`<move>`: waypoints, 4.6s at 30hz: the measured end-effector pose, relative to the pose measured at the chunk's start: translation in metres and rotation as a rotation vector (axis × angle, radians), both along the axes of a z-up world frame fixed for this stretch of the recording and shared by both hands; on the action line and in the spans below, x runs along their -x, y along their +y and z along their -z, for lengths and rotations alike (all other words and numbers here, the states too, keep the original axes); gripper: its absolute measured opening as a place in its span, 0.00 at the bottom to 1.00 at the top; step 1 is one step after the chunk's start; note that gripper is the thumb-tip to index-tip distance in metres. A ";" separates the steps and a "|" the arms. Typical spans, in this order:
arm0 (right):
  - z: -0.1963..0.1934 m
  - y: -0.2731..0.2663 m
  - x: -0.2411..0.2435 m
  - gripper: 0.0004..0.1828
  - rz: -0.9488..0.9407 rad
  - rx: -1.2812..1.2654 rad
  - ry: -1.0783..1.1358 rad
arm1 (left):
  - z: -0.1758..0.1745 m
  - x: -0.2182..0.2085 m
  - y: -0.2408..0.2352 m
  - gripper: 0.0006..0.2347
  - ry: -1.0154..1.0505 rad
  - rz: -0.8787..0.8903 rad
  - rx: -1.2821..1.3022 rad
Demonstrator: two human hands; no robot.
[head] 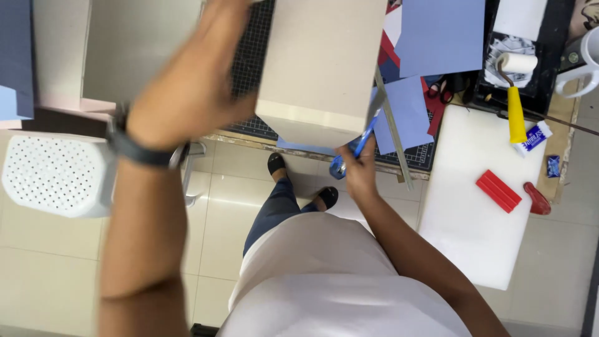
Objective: Assembling and covering a box frame with blue paper using a scraper, utility knife, and glue roller
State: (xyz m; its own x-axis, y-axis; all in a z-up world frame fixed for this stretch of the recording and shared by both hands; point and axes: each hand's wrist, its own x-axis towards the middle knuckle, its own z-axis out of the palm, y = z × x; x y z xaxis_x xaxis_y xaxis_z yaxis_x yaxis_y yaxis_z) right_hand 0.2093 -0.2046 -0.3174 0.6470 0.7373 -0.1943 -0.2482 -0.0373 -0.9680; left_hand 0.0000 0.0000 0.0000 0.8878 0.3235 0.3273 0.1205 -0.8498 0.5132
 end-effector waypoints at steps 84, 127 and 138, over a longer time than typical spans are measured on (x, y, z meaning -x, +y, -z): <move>-0.028 0.007 0.006 0.39 -0.881 0.479 -1.138 | 0.189 -0.040 0.017 0.67 -0.420 -0.421 0.276; -0.064 -0.041 -0.129 0.60 -0.340 0.573 -0.451 | 0.187 -0.038 0.017 0.62 -0.387 -0.428 0.189; -0.130 0.002 -0.055 0.32 -0.358 -0.092 -0.629 | 0.176 -0.033 -0.034 0.65 -0.555 -0.467 0.218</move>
